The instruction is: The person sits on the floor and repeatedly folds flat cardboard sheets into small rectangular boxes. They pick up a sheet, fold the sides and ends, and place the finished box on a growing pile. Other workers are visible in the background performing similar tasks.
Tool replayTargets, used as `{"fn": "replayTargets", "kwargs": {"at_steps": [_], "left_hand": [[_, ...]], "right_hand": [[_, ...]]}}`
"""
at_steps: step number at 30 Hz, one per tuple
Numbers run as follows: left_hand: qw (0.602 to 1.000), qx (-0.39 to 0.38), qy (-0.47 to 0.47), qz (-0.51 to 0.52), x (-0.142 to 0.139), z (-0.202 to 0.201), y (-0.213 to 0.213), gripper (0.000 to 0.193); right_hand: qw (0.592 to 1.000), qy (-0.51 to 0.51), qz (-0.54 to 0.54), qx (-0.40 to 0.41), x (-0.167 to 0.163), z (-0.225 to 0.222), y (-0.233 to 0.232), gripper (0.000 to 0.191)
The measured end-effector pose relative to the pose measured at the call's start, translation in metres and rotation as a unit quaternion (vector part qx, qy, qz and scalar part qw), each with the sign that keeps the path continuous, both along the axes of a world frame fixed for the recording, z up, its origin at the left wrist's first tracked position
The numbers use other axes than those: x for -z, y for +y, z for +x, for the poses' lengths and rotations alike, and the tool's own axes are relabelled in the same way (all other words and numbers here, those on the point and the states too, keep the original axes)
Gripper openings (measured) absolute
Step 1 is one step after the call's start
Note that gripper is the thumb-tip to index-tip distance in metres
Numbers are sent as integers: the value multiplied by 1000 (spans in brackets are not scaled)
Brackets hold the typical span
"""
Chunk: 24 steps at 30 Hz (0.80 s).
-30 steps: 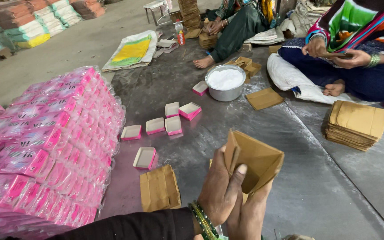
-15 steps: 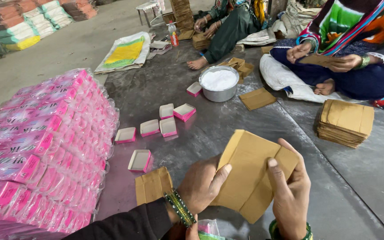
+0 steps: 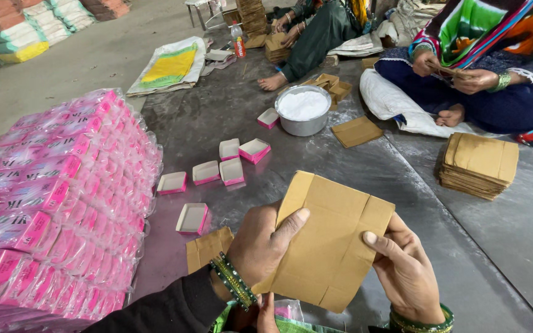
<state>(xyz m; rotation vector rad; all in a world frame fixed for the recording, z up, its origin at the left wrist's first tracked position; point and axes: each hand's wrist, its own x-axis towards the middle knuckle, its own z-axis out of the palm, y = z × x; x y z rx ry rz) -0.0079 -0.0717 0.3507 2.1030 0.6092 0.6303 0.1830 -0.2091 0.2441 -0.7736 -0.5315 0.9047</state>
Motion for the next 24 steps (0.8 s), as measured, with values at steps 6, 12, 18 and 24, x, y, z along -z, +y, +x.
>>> {"fn": "replayTargets", "kwargs": {"at_steps": [6, 12, 18, 24], "left_hand": [[999, 6, 17, -45, -4, -2, 2, 49], [998, -1, 21, -61, 2, -5, 1, 49], [991, -28, 14, -131, 18, -3, 11, 49], [996, -23, 20, -82, 20, -3, 15, 49]], "right_hand": [[999, 27, 15, 21, 2, -3, 2, 39], [998, 9, 28, 55, 11, -7, 3, 31], [931, -262, 77, 244, 30, -24, 7, 12], [955, -214, 109, 173, 15, -21, 21, 8]]}}
